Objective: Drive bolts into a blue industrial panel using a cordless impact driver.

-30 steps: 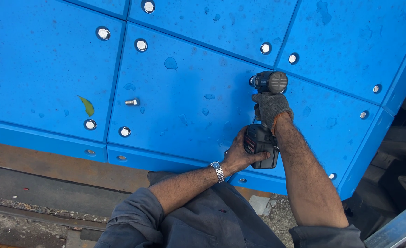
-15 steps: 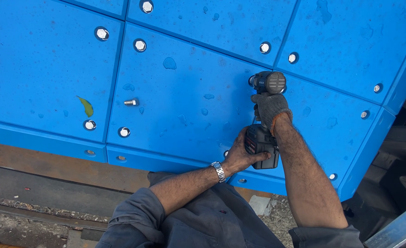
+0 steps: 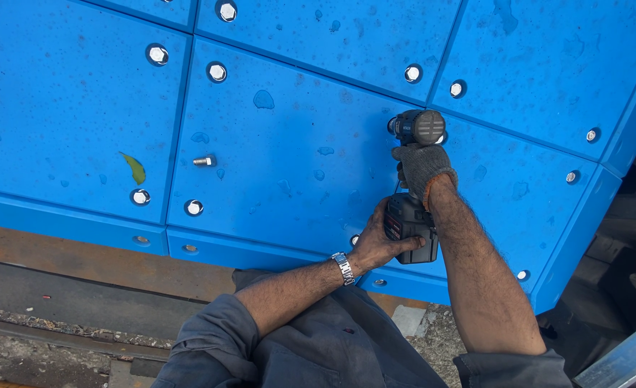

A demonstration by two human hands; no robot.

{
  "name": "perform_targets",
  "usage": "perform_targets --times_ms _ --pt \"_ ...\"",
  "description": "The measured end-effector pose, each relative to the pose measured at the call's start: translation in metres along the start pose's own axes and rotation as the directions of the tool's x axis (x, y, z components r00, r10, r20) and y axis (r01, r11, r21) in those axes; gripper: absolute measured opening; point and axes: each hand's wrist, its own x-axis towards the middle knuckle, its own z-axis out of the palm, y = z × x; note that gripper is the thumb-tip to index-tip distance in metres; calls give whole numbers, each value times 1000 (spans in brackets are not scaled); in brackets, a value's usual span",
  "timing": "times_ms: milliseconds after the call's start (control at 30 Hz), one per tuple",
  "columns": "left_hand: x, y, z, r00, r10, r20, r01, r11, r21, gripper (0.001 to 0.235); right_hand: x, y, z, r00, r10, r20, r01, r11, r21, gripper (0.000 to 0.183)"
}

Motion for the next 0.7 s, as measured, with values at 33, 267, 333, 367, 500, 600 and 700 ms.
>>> perform_targets --times_ms 33,267,333,367,500,600,700 --pt "0 2 -1 1000 0 0 0 1000 1 137 0 0 0 1000 -1 0 1 1000 1 21" --pt "1 1 0 1000 -2 2 2 1000 -19 138 0 0 0 1000 -11 4 11 1000 -8 23" --pt "0 0 -1 1000 11 -2 -11 1000 6 137 -2 1 0 1000 -15 11 15 1000 15 23" --pt "-2 1 -2 1000 -2 3 2 1000 6 138 -4 1 -1 1000 -8 8 8 1000 12 23" --pt "-12 19 -12 999 -39 -6 39 997 65 138 -6 5 -1 998 -59 5 59 998 -38 23" --pt "-10 6 -4 995 95 13 -96 985 146 139 -26 -8 -15 998 -63 -4 63 997 -47 24" --pt "1 27 -7 997 78 8 -78 982 171 142 -29 -20 -33 995 -95 -34 94 995 -31 22"
